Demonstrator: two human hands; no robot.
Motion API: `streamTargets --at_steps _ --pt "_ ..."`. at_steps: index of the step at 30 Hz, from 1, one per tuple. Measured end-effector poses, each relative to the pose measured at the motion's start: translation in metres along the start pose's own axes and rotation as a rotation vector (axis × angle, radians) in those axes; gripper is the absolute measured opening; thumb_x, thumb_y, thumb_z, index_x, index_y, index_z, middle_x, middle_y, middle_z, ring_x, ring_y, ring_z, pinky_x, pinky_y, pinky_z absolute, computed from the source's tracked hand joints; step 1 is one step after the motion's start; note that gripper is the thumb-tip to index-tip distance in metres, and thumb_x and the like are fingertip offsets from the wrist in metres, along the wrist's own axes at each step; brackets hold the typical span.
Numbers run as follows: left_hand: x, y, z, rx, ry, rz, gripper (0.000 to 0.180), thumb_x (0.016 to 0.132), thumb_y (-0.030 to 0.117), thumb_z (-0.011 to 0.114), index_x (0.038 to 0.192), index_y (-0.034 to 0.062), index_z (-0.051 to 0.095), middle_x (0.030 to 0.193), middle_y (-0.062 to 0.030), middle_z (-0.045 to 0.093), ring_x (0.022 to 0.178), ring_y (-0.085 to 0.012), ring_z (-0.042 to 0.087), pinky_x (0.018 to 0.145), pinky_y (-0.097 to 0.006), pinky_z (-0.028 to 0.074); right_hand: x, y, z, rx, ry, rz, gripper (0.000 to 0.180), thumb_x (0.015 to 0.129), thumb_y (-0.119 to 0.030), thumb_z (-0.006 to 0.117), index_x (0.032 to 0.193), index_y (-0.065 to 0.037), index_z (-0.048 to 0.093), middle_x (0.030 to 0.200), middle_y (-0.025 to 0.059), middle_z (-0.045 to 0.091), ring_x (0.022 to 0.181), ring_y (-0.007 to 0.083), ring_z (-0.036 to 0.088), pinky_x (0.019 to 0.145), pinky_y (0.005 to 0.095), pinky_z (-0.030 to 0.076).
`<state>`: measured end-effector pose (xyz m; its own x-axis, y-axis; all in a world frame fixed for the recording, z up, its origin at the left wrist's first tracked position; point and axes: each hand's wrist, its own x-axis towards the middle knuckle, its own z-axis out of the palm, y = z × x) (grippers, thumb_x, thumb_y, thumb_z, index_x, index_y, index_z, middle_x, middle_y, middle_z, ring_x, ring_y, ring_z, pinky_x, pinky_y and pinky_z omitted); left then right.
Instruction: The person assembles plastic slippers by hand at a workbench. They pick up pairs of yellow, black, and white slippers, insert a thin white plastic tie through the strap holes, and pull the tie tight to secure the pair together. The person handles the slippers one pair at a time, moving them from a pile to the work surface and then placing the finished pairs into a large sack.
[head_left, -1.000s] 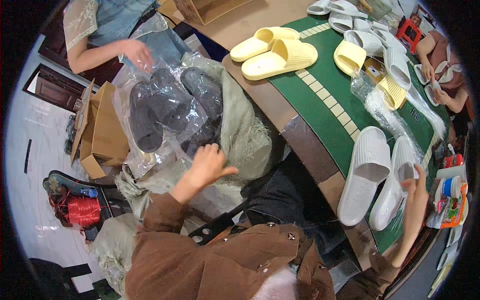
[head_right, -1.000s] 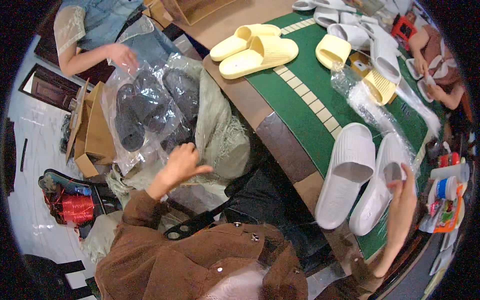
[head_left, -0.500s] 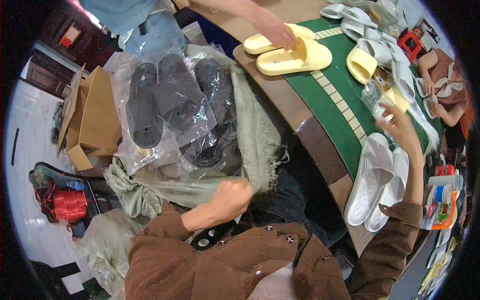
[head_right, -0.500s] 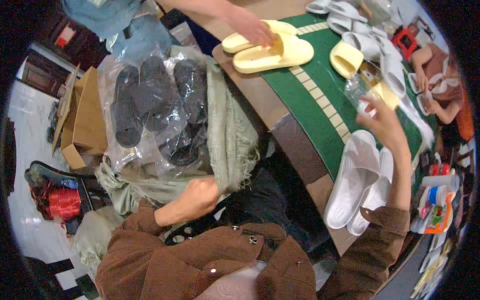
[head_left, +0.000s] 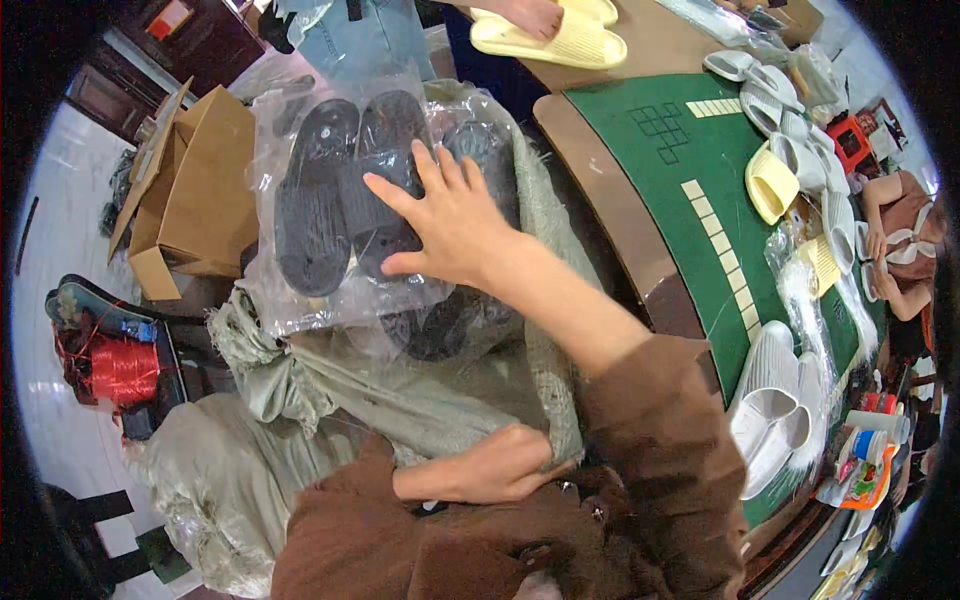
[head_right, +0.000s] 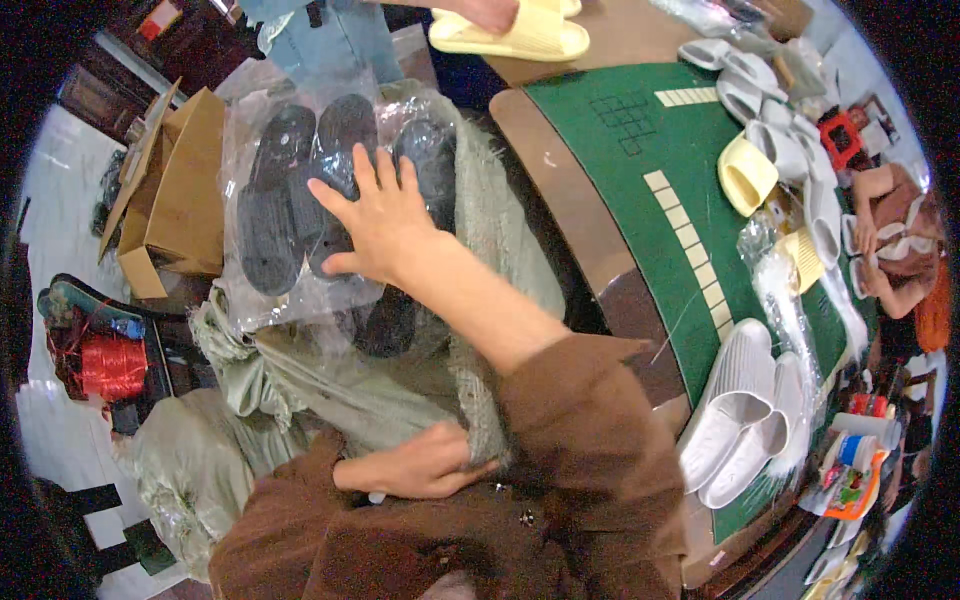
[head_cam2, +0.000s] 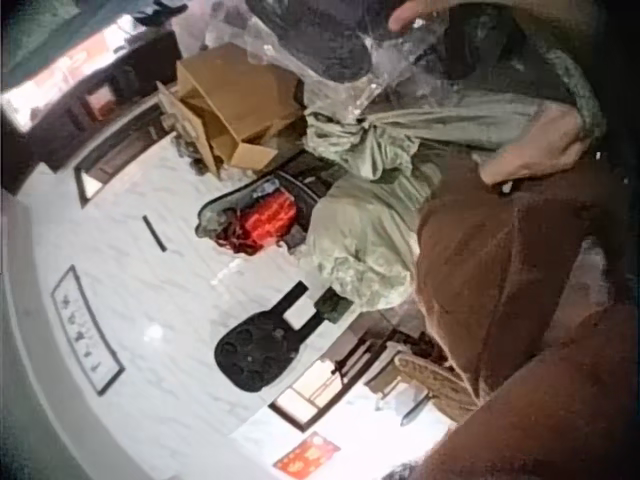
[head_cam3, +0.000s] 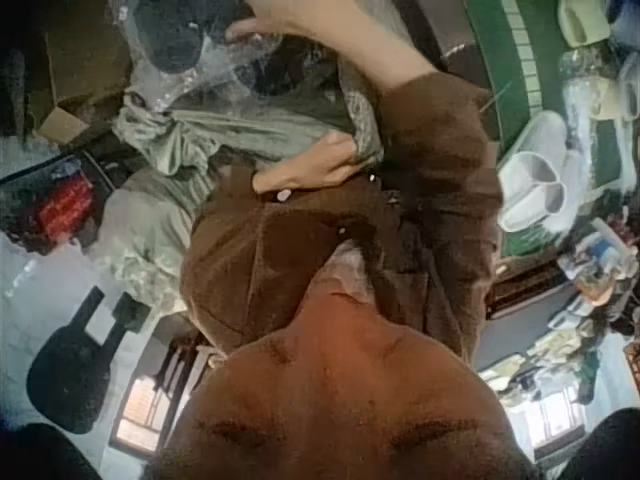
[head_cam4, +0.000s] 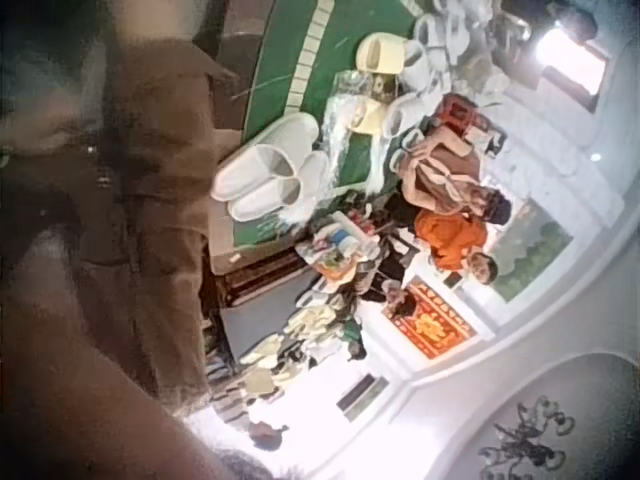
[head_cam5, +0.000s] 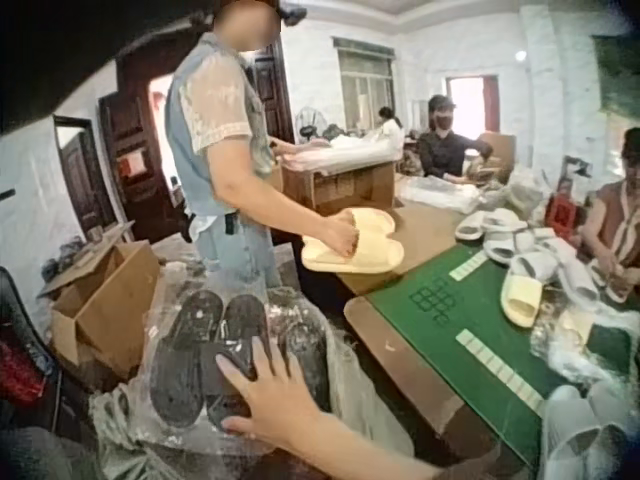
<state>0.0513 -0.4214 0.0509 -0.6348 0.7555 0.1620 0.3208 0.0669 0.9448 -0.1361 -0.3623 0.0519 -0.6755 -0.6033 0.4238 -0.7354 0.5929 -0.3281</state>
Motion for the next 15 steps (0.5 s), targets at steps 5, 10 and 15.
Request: streamTargets --at_steps 5,10,15 --pt "-0.016 -0.014 -0.002 -0.045 -0.038 -0.011 0.014 0.092 0.014 0.06 0.092 0.0003 0.058 0.073 -0.019 0.057 0.068 -0.0407 0.056 0.062 -0.047 0.043 -0.011 0.012 0.024 0.214 -0.341 0.064 0.065 0.085 -0.029 0.067 0.141 -0.034 0.036 0.13 0.0311 0.039 0.099 0.0454 0.061 0.083 0.0502 0.052" --pt "-0.015 -0.009 -0.008 -0.061 -0.063 -0.021 0.017 0.093 0.016 0.059 0.089 -0.0004 0.057 0.07 -0.0197 0.055 0.068 -0.0408 0.056 0.062 -0.048 0.043 -0.075 0.011 0.001 0.081 -0.505 -0.198 0.021 0.086 -0.012 0.054 0.107 -0.017 0.055 0.089 0.0159 0.055 0.074 0.0328 0.068 0.063 0.0453 0.055" --pt "-0.026 -0.014 -0.002 -0.156 0.024 0.035 0.023 0.092 0.018 0.059 0.082 -0.0011 0.053 0.07 -0.0201 0.054 0.069 -0.0414 0.055 0.063 -0.049 0.043 -0.058 -0.024 -0.02 -0.638 -0.94 -0.528 0.01 0.084 -0.02 0.058 0.083 -0.013 0.066 0.076 -0.0007 0.059 0.069 0.015 0.06 0.051 0.0303 0.039"
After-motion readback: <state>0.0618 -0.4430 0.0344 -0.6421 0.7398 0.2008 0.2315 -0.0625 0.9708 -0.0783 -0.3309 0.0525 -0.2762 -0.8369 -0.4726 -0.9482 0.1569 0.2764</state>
